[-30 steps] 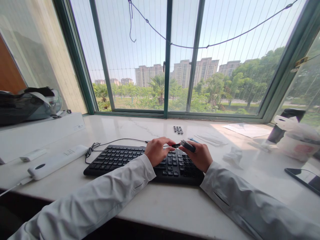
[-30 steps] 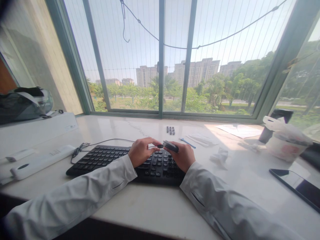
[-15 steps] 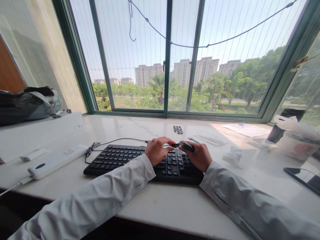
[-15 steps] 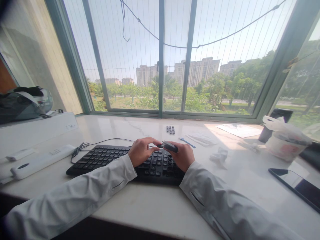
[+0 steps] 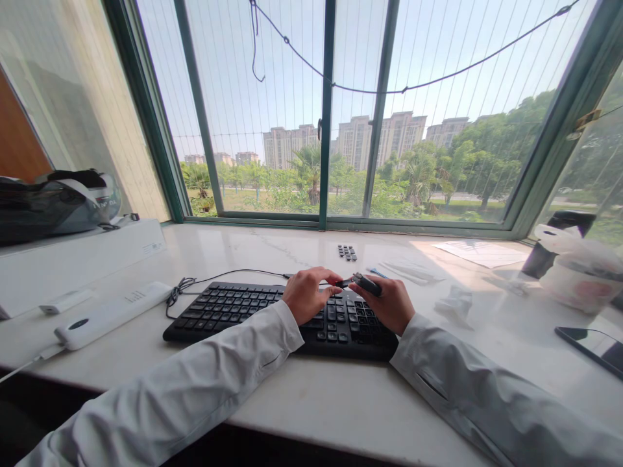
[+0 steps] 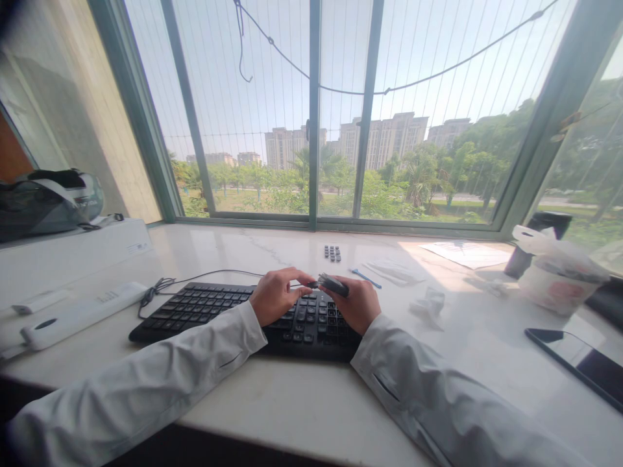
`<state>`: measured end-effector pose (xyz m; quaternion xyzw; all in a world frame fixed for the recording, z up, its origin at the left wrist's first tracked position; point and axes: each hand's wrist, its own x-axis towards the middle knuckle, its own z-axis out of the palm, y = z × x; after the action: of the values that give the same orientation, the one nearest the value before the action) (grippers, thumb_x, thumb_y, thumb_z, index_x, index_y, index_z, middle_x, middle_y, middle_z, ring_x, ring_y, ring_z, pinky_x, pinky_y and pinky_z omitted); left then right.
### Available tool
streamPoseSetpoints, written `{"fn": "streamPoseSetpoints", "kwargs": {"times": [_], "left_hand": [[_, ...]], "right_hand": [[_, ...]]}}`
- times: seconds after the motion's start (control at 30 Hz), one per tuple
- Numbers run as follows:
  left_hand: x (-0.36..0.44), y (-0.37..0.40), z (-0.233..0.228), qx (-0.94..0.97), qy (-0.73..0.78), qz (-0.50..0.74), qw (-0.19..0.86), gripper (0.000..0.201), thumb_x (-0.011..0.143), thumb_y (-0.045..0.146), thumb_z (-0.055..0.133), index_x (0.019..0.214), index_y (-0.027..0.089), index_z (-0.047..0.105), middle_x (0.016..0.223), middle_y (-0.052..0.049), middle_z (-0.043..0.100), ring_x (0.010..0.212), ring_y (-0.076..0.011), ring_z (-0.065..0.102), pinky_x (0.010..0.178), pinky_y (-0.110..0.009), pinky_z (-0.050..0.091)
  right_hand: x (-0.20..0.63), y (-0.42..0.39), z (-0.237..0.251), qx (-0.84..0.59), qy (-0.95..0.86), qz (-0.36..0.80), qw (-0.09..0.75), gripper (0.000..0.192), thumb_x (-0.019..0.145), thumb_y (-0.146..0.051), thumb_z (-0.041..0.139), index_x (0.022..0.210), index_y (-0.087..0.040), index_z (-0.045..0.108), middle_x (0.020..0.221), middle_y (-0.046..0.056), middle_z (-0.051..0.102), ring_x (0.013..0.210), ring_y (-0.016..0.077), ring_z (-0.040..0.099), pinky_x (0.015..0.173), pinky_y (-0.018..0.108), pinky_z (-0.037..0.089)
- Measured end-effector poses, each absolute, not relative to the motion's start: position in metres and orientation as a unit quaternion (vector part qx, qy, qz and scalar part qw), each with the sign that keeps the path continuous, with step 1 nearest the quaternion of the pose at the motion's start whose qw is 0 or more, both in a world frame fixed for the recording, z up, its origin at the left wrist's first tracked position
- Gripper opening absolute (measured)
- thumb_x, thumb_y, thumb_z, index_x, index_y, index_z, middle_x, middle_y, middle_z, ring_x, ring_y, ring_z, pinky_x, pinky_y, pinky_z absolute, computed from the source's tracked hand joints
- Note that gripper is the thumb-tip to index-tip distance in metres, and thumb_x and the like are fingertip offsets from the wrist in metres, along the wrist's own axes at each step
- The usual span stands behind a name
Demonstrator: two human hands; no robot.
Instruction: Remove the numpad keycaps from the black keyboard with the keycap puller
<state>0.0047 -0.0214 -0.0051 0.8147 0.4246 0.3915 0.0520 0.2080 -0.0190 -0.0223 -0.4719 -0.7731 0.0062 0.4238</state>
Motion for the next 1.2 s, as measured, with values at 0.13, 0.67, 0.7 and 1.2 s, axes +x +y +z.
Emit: {"fn": "streamPoseSetpoints", "kwargs": {"times": [0.13, 0.67, 0.7, 1.2], "left_hand": [[0.0051, -0.0216, -0.0046, 0.814, 0.424, 0.395, 0.052, 0.019, 0.080, 0.029, 0.069, 0.098, 0.024, 0.073, 0.096, 0.001, 0.072, 0.073, -0.0129, 0.062, 0.069, -0.023, 0.047], [0.0038, -0.0195, -0.0063, 0.817, 0.424, 0.387, 0.052, 0.019, 0.080, 0.027, 0.069, 0.098, 0.023, 0.073, 0.096, -0.001, 0.072, 0.067, -0.0118, 0.060, 0.069, -0.024, 0.048], [0.0037, -0.0192, -0.0066, 0.818, 0.424, 0.385, 0.053, 0.019, 0.080, 0.027, 0.068, 0.098, 0.023, 0.073, 0.096, -0.001, 0.072, 0.064, -0.0111, 0.058, 0.068, -0.024, 0.048], [0.0040, -0.0172, -0.0080, 0.814, 0.423, 0.392, 0.065, 0.019, 0.077, 0.028, 0.071, 0.095, 0.024, 0.073, 0.090, 0.001, 0.072, 0.059, -0.0098, 0.053, 0.060, -0.022, 0.043]], "right_hand": [[0.2089, -0.0189, -0.0228, -0.471, -0.773, 0.006, 0.424, 0.033, 0.085, -0.051, 0.055, 0.088, -0.025, 0.076, 0.070, 0.001, 0.071, 0.061, 0.0145, 0.058, 0.059, 0.023, 0.039], [0.2100, -0.0153, -0.0265, -0.471, -0.781, 0.002, 0.410, 0.033, 0.085, -0.051, 0.055, 0.091, -0.025, 0.076, 0.076, 0.002, 0.074, 0.069, 0.0184, 0.066, 0.060, 0.024, 0.039], [0.2101, -0.0151, -0.0267, -0.469, -0.782, 0.004, 0.410, 0.033, 0.085, -0.050, 0.055, 0.091, -0.026, 0.076, 0.076, 0.002, 0.074, 0.071, 0.0187, 0.066, 0.060, 0.024, 0.040], [0.2097, -0.0166, -0.0248, -0.481, -0.780, 0.005, 0.401, 0.027, 0.085, -0.047, 0.057, 0.093, -0.029, 0.076, 0.076, 0.001, 0.074, 0.072, 0.0181, 0.067, 0.062, 0.023, 0.040]]}}
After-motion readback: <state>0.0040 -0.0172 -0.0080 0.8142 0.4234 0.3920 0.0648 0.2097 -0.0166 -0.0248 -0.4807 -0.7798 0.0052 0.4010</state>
